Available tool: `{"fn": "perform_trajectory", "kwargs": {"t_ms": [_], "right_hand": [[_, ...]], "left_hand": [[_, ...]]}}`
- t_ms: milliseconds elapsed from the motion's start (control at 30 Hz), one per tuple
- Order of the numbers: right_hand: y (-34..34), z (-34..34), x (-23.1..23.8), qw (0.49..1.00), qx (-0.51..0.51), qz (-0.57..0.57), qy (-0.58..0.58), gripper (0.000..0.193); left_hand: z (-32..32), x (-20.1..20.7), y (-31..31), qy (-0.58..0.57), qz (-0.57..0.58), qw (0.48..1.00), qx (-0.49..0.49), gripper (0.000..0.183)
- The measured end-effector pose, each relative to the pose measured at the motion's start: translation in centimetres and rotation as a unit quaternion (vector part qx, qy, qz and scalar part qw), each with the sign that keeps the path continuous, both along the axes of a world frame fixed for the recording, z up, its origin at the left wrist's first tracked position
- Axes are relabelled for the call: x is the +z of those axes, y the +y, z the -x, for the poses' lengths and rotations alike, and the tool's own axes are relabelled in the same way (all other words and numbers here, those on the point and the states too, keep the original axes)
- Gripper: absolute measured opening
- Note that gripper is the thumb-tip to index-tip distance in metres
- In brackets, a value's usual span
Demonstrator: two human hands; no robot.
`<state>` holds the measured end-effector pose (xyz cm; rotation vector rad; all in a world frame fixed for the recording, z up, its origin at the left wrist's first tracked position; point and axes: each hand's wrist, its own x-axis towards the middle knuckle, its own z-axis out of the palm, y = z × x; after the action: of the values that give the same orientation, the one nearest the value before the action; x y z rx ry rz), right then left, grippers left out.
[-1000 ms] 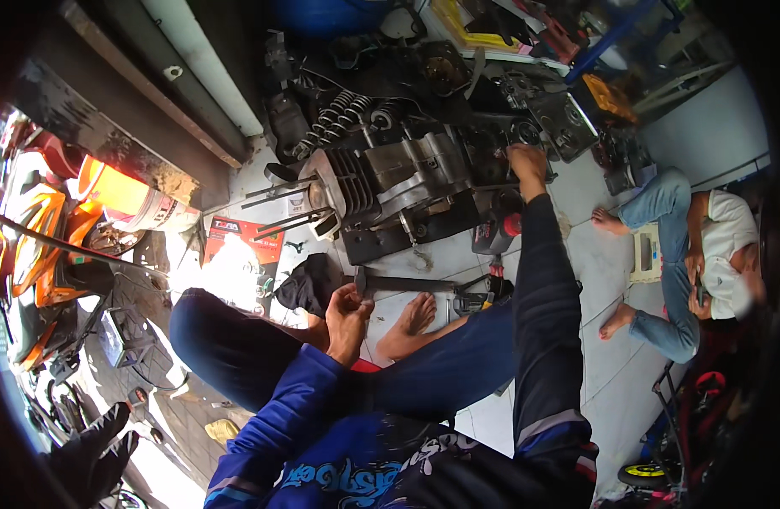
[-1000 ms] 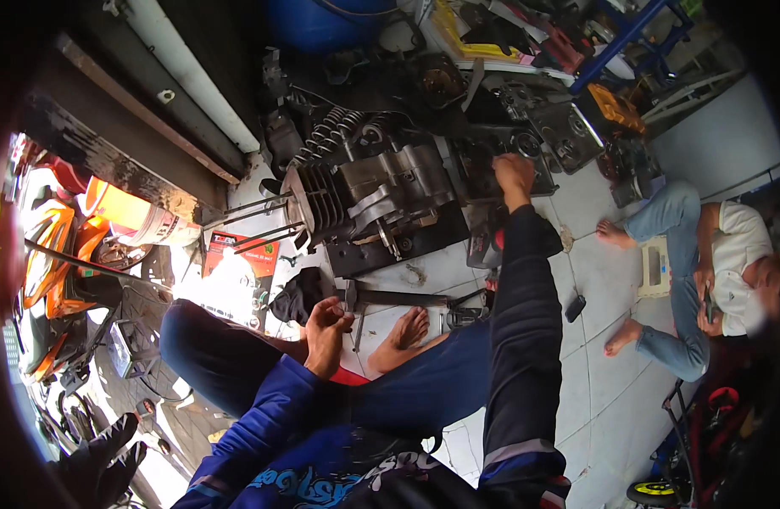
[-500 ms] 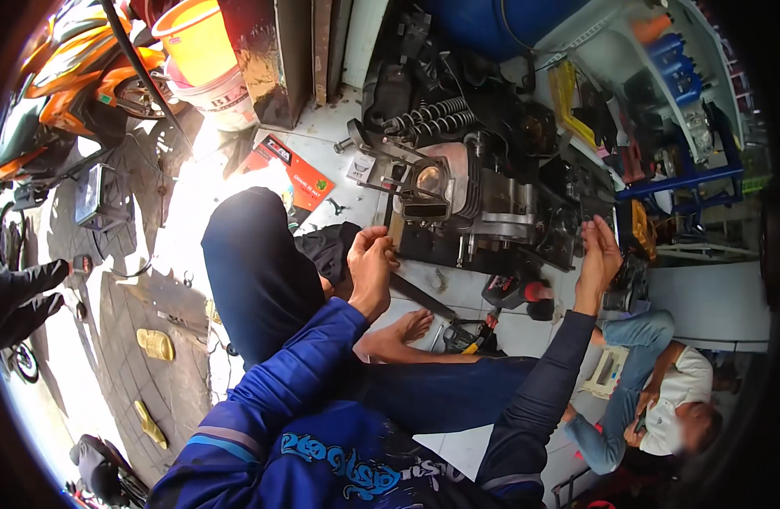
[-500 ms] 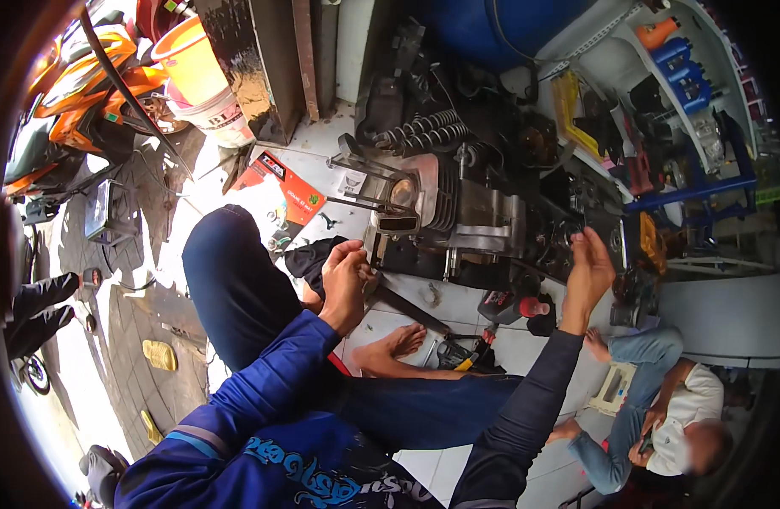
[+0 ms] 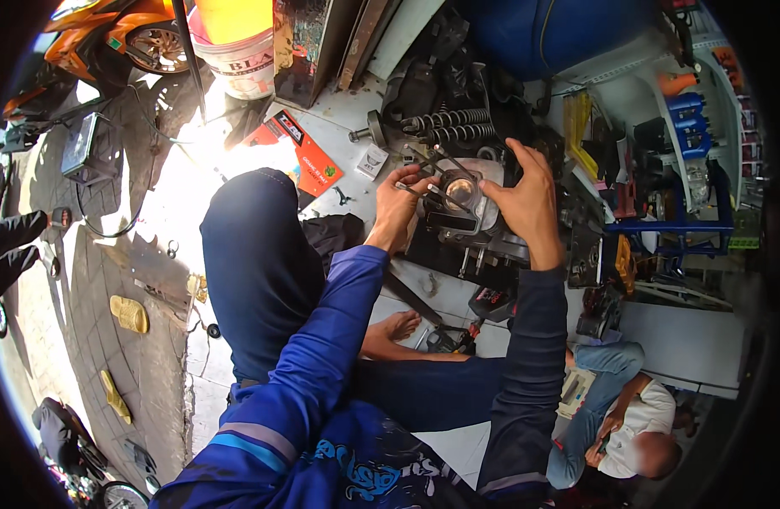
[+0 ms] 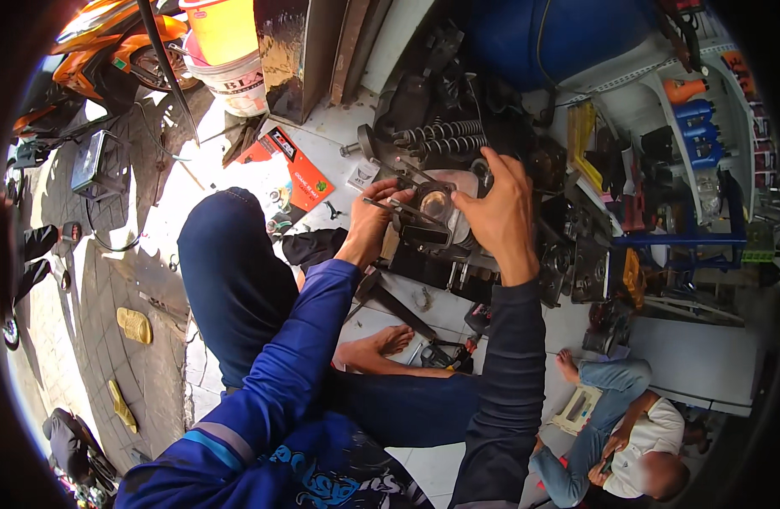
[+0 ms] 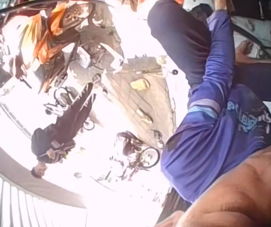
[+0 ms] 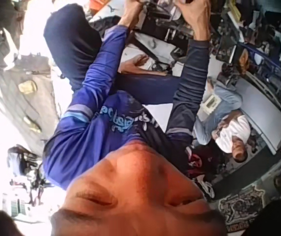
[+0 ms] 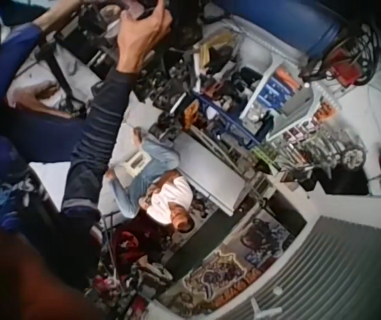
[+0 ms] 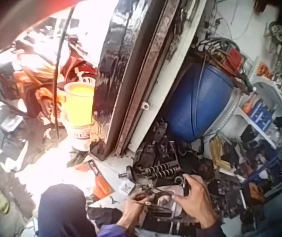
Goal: Assembling and inspecting motorcycle engine components.
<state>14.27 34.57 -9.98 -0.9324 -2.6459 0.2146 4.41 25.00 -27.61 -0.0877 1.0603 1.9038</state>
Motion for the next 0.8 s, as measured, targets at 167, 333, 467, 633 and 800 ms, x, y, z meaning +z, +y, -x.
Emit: {"fn": "perform_trajectory", "kwargs": {"t_ms": [167, 333, 467, 633, 800], "right_hand": [[0.8, -0.4, -1.3, 1.0, -0.012, 0.022, -0.003, 0.066], [1.4, -0.1, -2.0, 0.996, -0.052, 0.072, -0.003, 0.071], [1.8, 0.3, -2.3, 0.995, -0.06, 0.077, -0.008, 0.072], [1.7, 0.8, -2.1, 0.994, -0.061, 0.086, -0.02, 0.072], [1.5, 0.7, -2.1, 0.994, -0.048, 0.098, -0.009, 0.07]], "left_hand": [[0.5, -1.2, 0.7, 0.039, -0.019, 0.998, -0.047, 0.062], [0.7, -1.7, 0.8, -0.01, -0.027, 0.997, -0.072, 0.059], [0.7, -0.7, 0.6, -0.059, -0.039, 0.994, -0.084, 0.065], [1.3, -0.2, 0.5, -0.053, -0.05, 0.993, -0.094, 0.047], [1.1, 0.2, 0.4, -0.052, -0.036, 0.994, -0.085, 0.041]]}}
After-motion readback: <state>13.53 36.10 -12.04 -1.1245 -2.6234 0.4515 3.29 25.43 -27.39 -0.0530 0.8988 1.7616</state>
